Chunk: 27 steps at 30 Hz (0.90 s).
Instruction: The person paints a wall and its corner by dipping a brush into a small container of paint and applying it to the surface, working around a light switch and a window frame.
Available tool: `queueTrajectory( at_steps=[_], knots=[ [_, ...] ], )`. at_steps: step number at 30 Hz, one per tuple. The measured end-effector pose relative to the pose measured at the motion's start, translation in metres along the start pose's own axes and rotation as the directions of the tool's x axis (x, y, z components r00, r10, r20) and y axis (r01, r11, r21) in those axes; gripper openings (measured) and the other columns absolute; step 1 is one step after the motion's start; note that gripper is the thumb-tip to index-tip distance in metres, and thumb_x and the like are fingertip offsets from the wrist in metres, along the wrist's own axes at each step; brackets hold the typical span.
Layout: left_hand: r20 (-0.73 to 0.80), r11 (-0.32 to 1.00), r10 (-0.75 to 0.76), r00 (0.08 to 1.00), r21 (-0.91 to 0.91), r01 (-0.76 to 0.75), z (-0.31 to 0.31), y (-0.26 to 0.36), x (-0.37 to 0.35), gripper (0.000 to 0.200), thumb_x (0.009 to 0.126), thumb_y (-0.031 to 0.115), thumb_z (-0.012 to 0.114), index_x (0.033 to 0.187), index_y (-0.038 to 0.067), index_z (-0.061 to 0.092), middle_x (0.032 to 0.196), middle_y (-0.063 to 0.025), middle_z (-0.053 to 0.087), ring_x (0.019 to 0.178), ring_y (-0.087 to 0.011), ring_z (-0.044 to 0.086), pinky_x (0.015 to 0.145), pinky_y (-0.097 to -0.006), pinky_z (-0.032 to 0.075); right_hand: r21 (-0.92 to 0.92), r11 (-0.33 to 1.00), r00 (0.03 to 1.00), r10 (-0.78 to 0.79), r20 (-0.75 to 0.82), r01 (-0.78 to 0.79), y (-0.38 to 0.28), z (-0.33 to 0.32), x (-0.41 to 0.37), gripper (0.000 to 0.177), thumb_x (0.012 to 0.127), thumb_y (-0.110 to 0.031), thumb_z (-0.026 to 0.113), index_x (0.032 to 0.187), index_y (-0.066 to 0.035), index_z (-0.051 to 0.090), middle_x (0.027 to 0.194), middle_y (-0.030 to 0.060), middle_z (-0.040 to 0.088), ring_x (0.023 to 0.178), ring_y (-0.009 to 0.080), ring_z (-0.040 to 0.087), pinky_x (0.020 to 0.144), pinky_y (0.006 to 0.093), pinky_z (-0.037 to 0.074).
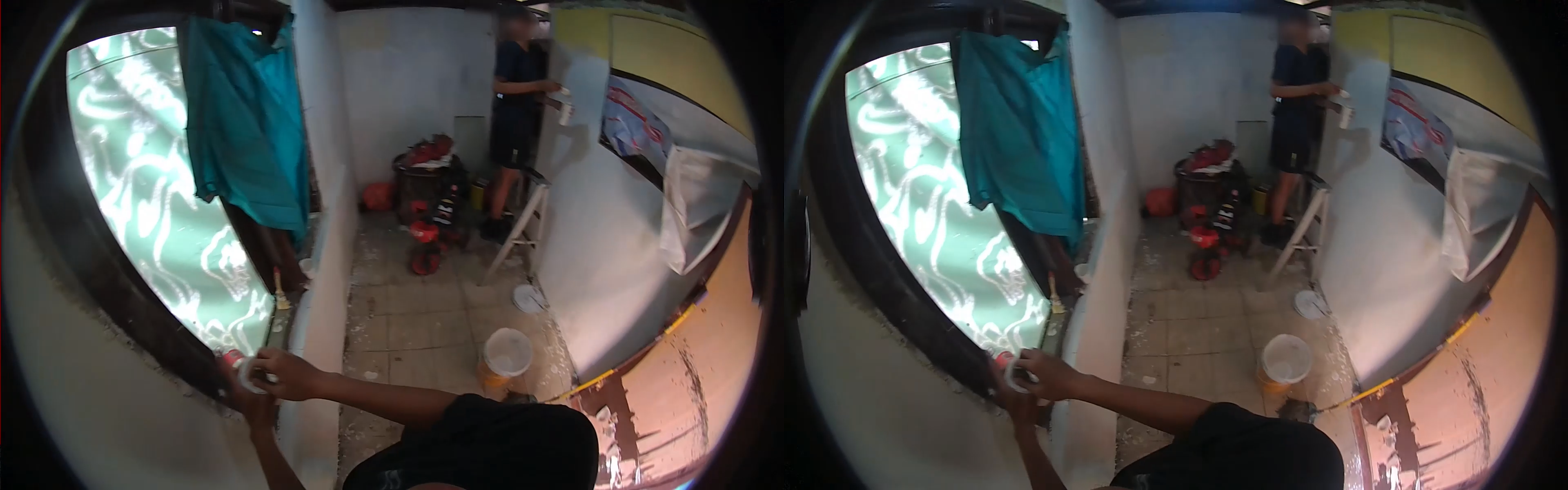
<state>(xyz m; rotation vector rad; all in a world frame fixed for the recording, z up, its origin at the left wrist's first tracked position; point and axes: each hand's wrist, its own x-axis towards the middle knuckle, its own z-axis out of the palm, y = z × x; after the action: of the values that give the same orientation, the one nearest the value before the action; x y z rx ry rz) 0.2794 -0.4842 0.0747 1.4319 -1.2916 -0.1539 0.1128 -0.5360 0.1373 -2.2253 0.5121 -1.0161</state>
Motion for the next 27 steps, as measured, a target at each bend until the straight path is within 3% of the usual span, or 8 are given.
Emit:
queueTrajectory(
  at_steps=[3,5,7,12,15,22,25,27],
  knots=[
    [0.051,0.986,0.12,0.991,-0.124,-0.113,0.01,0.028,-0.04,0.122,0.069,0.017,0.1,0.168,0.003,0.031,0.141,-0.0163,0.064,0.126,-0.0277,0.065,0.107,-0.0422,0.053,-0.038,0.999,0.999,-0.024,0.031,0.025,0.022,0.006,-0.037,0.023,0.104,-0.025,0.071,0.113,-0.004,0.072,0.103,0.0175,0.06,0.099,0.0364,0.064,0.086,0.0482,0.051],
    [0.161,0.909,-0.106,0.981,-0.384,0.161,0.02,0.022,-0.08,0.122,0.068,0.018,0.101,0.167,0.002,0.032,0.137,-0.0163,0.067,0.119,-0.0272,0.07,0.101,-0.0406,0.058,-0.093,0.994,0.995,0.062,0.082,-0.055,0.035,0.008,-0.07,0.028,0.106,-0.029,0.07,0.113,-0.002,0.071,0.102,0.0181,0.06,0.096,0.036,0.064,0.084,0.0474,0.052],
    [0.176,0.977,-0.087,0.981,-0.176,0.118,0.032,-0.002,-0.122,0.124,0.067,0.018,0.102,0.167,0.001,0.031,0.132,-0.0165,0.071,0.112,-0.0267,0.075,0.095,-0.0389,0.061,0.008,0.99,0.981,0.139,0.139,-0.141,0.044,0.011,-0.107,0.034,0.107,-0.033,0.069,0.114,0.0,0.071,0.102,0.0183,0.061,0.094,0.0362,0.065,0.083,0.0469,0.053],
    [0.354,0.919,-0.264,0.897,-0.19,0.345,0.053,-0.017,-0.198,0.133,0.061,0.023,0.106,0.168,0.001,0.028,0.123,-0.017,0.077,0.11,-0.0285,0.078,0.097,-0.0418,0.063,0.042,0.942,0.892,0.3,0.337,-0.332,0.041,0.01,-0.178,0.036,0.108,-0.035,0.068,0.123,-0.003,0.072,0.113,0.0201,0.067,0.099,0.0372,0.07,0.087,0.0448,0.057],
    [0.423,0.937,-0.209,0.882,-0.171,0.304,0.058,-0.009,-0.205,0.131,0.065,0.024,0.106,0.168,0.002,0.028,0.124,-0.0177,0.076,0.112,-0.0298,0.078,0.096,-0.0423,0.064,0.071,0.924,0.871,0.326,0.368,-0.376,0.047,0.01,-0.2,0.041,0.108,-0.036,0.067,0.128,-0.001,0.07,0.116,0.0229,0.074,0.103,0.038,0.074,0.093,0.0452,0.058],
    [0.478,0.98,-0.038,0.877,-0.152,0.125,0.072,0.0,-0.187,0.131,0.067,0.025,0.105,0.169,0.005,0.026,0.126,-0.0183,0.074,0.112,-0.0302,0.078,0.095,-0.0417,0.064,0.057,0.92,0.914,0.376,0.155,-0.388,0.041,0.0,-0.211,0.037,0.109,-0.035,0.068,0.125,-0.003,0.072,0.111,0.0216,0.074,0.098,0.0388,0.076,0.087,0.0456,0.06],
    [0.45,0.97,-0.027,0.893,-0.202,0.131,0.075,0.008,-0.177,0.131,0.064,0.03,0.107,0.168,0.003,0.031,0.125,-0.0206,0.075,0.112,-0.0324,0.077,0.095,-0.0435,0.063,0.075,0.882,0.881,0.452,0.138,-0.464,0.04,-0.007,-0.209,0.036,0.108,-0.035,0.069,0.124,-0.002,0.072,0.107,0.0216,0.075,0.097,0.0382,0.077,0.086,0.0446,0.06],
    [0.456,0.975,-0.036,0.889,-0.18,0.132,0.076,0.002,-0.178,0.132,0.064,0.029,0.107,0.168,0.003,0.031,0.126,-0.0205,0.074,0.113,-0.0329,0.076,0.096,-0.0435,0.063,0.024,0.922,0.922,0.386,0.016,-0.386,0.032,-0.009,-0.21,0.036,0.108,-0.036,0.069,0.122,-0.003,0.072,0.103,0.021,0.075,0.096,0.037,0.077,0.084,0.043,0.06]
  ],
)
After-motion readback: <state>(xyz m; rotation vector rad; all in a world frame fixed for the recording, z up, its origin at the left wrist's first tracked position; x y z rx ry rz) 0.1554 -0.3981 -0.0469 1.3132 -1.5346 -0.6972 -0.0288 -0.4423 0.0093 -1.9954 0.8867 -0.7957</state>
